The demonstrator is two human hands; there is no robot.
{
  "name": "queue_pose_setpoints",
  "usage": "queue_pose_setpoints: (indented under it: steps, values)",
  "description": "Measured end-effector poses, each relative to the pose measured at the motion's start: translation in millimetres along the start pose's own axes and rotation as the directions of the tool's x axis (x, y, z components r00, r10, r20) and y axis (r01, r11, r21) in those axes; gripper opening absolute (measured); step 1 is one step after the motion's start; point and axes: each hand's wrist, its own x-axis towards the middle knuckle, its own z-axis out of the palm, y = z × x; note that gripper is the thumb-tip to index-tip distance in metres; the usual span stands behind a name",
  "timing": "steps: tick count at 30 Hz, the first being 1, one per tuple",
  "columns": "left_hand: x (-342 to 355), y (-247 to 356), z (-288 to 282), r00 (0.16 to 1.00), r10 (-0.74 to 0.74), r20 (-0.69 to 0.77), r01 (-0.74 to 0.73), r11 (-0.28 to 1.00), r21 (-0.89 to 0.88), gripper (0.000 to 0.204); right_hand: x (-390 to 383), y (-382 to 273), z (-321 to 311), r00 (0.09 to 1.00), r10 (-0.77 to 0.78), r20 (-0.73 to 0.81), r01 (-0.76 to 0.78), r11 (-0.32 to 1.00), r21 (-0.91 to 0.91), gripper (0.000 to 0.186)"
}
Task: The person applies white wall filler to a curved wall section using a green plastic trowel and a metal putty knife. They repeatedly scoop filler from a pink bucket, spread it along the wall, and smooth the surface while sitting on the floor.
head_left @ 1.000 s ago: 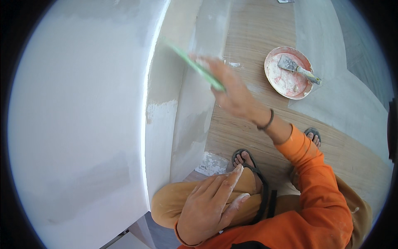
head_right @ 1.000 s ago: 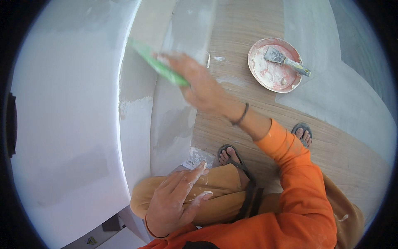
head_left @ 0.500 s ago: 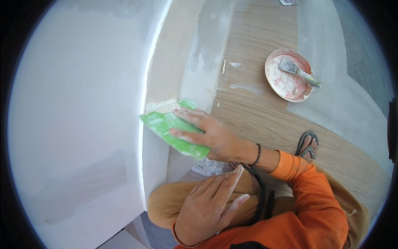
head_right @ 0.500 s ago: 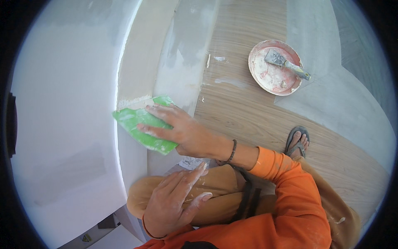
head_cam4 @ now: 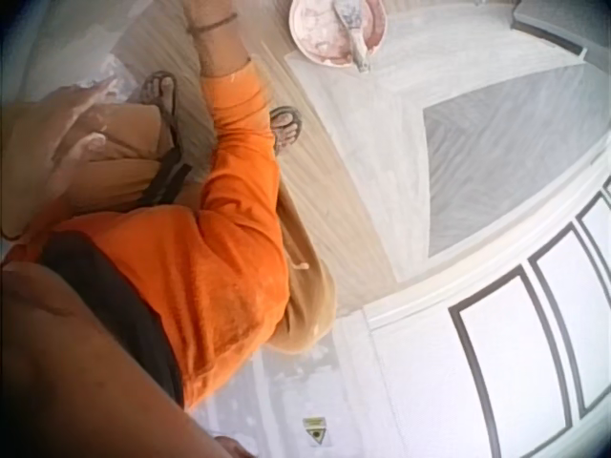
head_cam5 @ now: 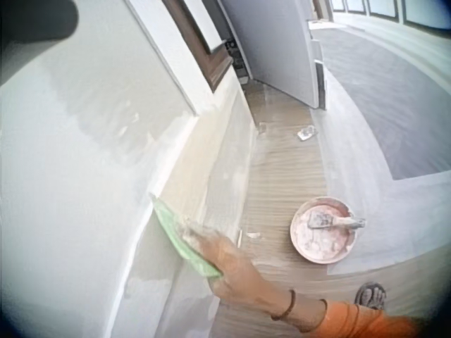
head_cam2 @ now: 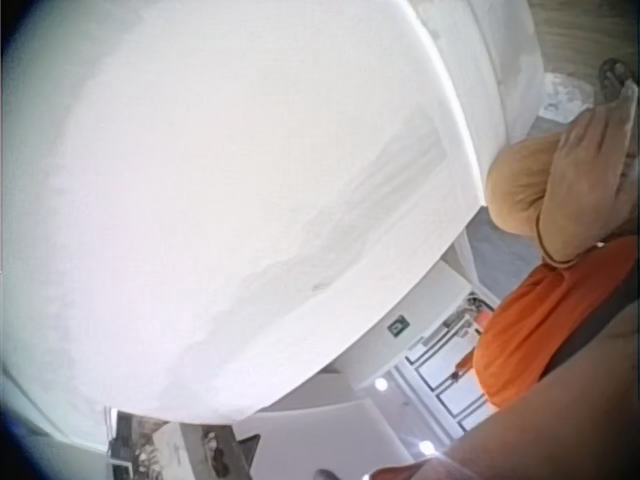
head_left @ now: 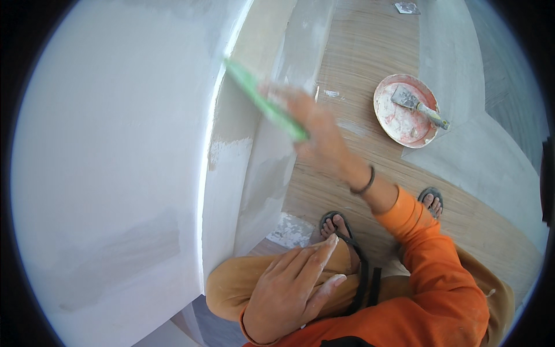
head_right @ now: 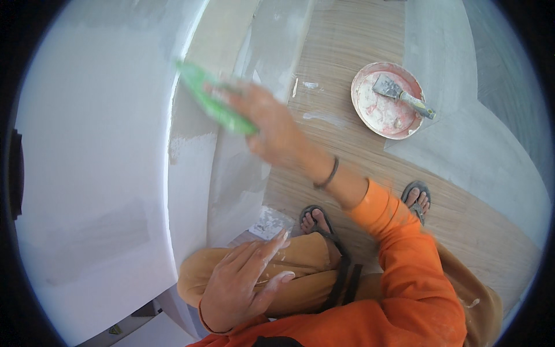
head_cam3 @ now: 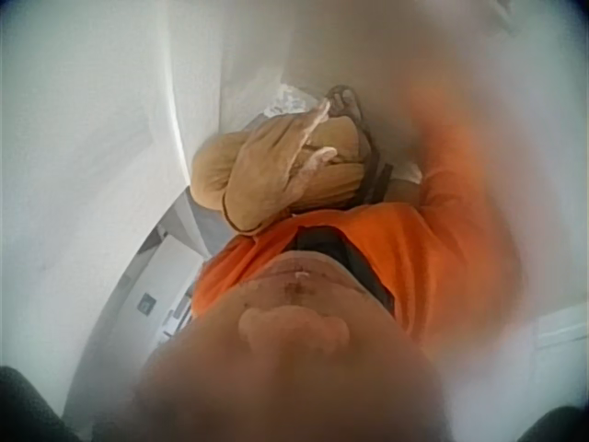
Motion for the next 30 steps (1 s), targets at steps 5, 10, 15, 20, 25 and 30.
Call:
queue_pose_setpoints:
  steps: [5,10,15,20,25,30]
  values:
    - [2.5,3.5,1.9,1.000,0.014,0.012,-0.014,1.000,0.005,0.061,-62.3,-47.3,39.7,0.982,-0.104,0.159,0.119,0.989,-0.087,0.075]
    - [7.3,7.6,2.0,1.000,0.023,0.013,-0.023,1.000,0.019,0.059,-63.9,-40.1,19.8,0.996,0.025,0.085,-0.040,0.984,0.176,0.081]
    - [-0.3,8.2,3.6,1.000,0.007,0.015,-0.008,1.000,0.010,0.059,0.9,-1.0,-21.3,0.990,0.015,-0.142,-0.003,0.996,0.085,0.078]
    - [-5.0,5.1,3.4,1.000,0.014,0.001,-0.014,1.000,0.026,0.060,7.0,2.5,8.3,0.995,-0.023,-0.093,0.023,1.000,-0.002,0.081]
    - [-3.2,4.3,2.1,1.000,-0.018,0.015,0.017,0.999,0.044,0.061,-59.6,-44.1,50.0,0.998,-0.034,0.052,0.037,0.998,-0.049,0.082]
    - [2.5,3.3,3.1,1.000,0.023,0.016,-0.023,0.999,0.029,0.062,-80.8,-43.3,41.9,0.993,0.039,0.115,-0.059,0.983,0.173,0.085]
